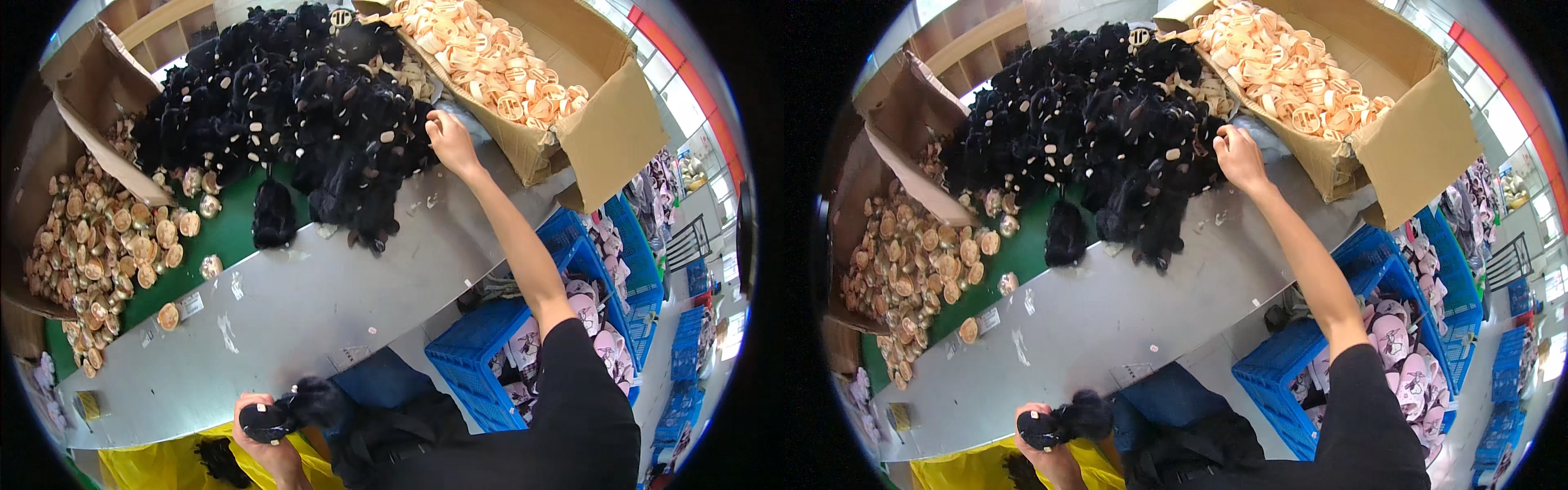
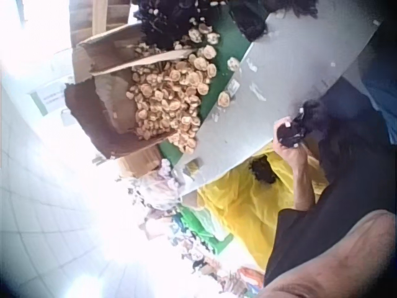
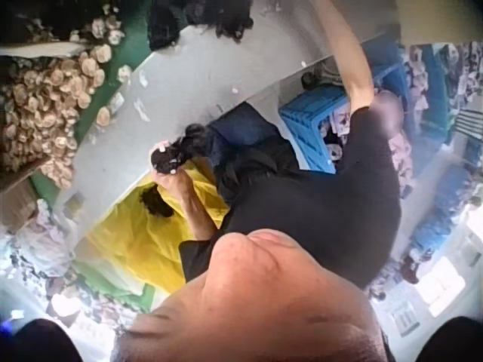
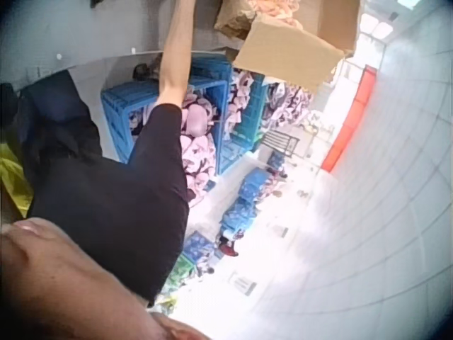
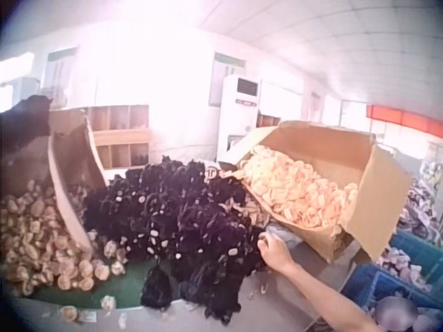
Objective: The person repeatedly picks small black plush toys and round beige inserts from a table, inserts the round pieces into the plush toys by hand, and places the assembled items into a yellow bag. The process continues with multiple units throughout the clip.
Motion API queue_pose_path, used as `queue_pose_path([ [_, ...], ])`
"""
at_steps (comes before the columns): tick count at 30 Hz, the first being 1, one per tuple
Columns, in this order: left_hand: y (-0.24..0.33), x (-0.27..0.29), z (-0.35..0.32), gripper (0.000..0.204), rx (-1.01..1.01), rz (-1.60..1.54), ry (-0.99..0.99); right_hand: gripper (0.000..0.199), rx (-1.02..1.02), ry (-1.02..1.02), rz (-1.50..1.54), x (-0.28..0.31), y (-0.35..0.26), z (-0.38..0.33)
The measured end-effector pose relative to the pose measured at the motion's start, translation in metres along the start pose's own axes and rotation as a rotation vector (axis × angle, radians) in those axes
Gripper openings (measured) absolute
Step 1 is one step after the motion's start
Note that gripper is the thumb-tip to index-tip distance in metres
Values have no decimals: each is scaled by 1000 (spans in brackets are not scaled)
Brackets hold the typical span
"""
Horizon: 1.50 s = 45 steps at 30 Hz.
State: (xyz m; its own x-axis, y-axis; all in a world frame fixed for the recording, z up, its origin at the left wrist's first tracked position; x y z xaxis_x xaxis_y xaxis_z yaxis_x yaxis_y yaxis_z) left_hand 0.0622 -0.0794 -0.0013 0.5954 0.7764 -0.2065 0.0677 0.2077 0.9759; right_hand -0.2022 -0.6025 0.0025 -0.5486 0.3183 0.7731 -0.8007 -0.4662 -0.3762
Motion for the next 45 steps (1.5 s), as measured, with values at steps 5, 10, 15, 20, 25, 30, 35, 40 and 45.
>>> queue_pose_path([
  [5, -26, 37, -5, 39, 31, 170, -30, 46, -42, -58, -41, -63, 31, 87],
  [10, -39, 55, 11, 33, -98, 393, -29, 81, -171, -200, -141, -107, 35, 146],
  [15, -38, 50, 28, 28, -219, 722, -53, 97, -174, -383, -135, -143, 35, 195],
  [20, -59, 78, 25, 41, -197, 768, -143, 82, -174, -443, -385, -203, 39, 233],
  [25, -57, 66, 40, 37, -218, 758, -194, 56, -214, -476, -741, -235, 80, 268],
  [30, -55, 52, 46, 33, -293, 727, -183, 42, 6, -471, -883, -219, 58, 251],
  [35, -44, 43, 35, 30, -488, 646, -148, 31, 65, -454, -377, -204, 52, 211],
  [40, -30, 28, 38, 26, -386, 604, -96, 54, 106, -585, -290, -160, 46, 158],
  [45, -6, 28, 34, 24, -347, 475, -55, 47, 112, -633, -175, -100, 8, 102],
])
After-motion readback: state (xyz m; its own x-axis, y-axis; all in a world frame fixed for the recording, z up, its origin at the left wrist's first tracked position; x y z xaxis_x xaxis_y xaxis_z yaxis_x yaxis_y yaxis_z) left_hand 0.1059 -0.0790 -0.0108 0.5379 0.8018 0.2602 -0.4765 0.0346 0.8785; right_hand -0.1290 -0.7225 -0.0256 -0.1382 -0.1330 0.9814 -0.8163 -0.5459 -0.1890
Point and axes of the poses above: each hand's wrist, its own z-axis towards the middle knuckle, its own x-axis out of the back of the hand, y = z × x, the point moved 7 cm from there along z, towards the middle knuckle, and after that the axes turned 10 degrees about -z, right-handed, at the moved point
